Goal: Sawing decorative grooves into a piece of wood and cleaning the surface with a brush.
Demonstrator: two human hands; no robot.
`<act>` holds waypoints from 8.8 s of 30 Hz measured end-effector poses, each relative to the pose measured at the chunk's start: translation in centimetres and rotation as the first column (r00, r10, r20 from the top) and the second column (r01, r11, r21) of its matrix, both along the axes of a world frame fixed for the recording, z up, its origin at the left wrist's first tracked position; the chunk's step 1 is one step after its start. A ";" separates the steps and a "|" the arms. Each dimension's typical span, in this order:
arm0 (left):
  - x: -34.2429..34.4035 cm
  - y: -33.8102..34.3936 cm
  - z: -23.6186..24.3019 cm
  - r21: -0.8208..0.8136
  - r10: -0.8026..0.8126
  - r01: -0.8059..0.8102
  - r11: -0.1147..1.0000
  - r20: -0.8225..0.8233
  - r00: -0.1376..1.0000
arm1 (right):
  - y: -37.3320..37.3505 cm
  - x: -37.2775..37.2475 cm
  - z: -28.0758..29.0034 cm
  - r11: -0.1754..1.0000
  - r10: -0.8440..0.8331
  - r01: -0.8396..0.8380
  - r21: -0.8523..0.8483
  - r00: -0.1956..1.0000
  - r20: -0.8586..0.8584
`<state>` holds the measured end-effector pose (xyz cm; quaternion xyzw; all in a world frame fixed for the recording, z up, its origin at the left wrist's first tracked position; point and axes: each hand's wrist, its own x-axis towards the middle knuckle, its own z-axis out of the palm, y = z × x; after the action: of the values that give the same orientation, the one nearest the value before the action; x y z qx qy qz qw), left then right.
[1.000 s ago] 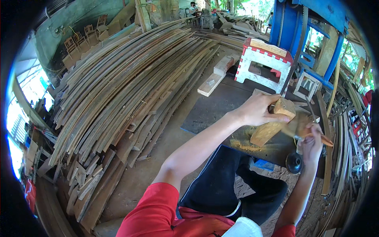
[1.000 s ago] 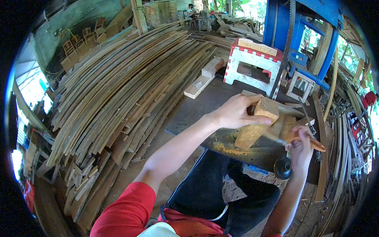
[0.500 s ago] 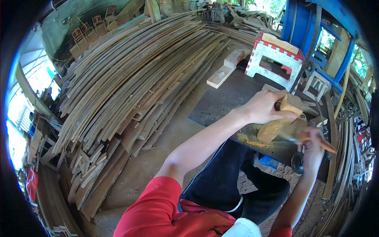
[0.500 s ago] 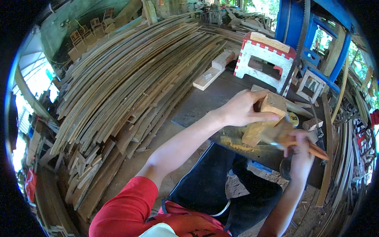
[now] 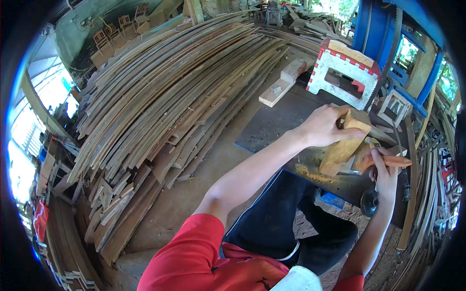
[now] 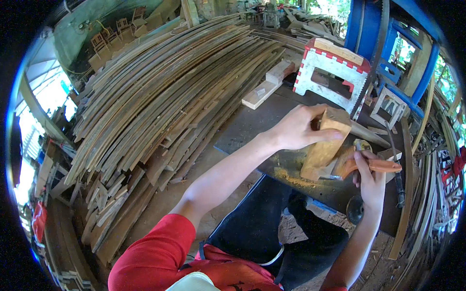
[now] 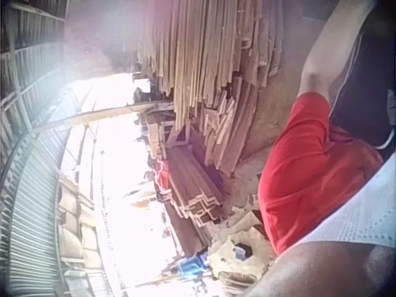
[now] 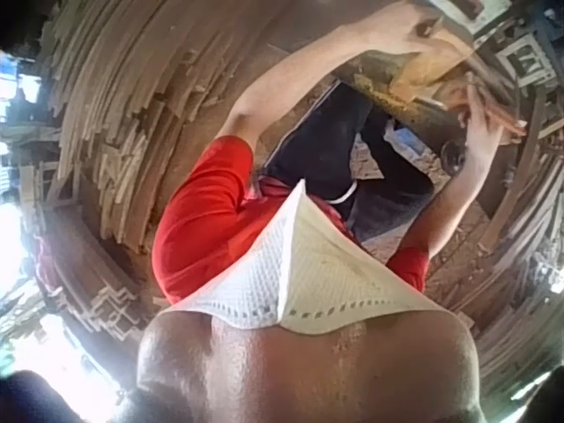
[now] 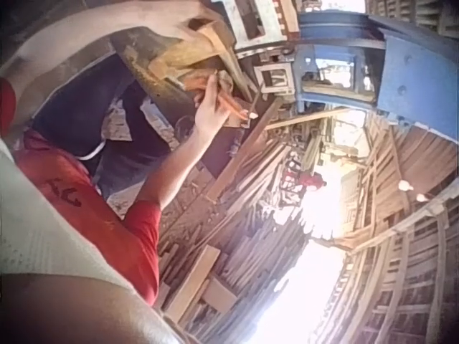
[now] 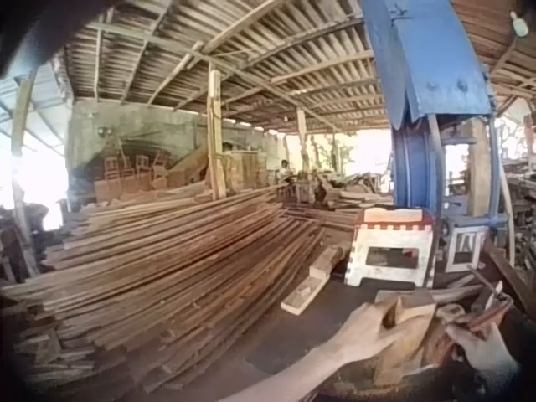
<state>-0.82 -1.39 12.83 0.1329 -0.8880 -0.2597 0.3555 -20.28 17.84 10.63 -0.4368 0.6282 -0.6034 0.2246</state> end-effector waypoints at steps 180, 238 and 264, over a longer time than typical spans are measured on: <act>-1.0 2.4 4.7 -0.088 0.255 -0.253 0.963 0.016 0.967 | 3.6 6.0 -0.9 0.985 -0.163 0.148 -0.086 0.963 -0.214; 1.5 -5.1 1.5 0.144 0.069 -0.067 0.987 -0.010 0.998 | 16.0 -14.6 -3.6 0.981 0.078 0.096 0.171 0.610 -0.789; 10.8 -2.6 -6.8 0.008 0.325 -0.325 0.946 -0.010 0.946 | 12.9 -17.0 0.0 0.737 0.497 0.183 0.651 0.506 -0.705</act>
<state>9.95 -3.96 6.07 0.2770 -0.8511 -0.2009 0.3981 -37.30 30.76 10.63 -0.6246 0.7759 -0.0252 0.0848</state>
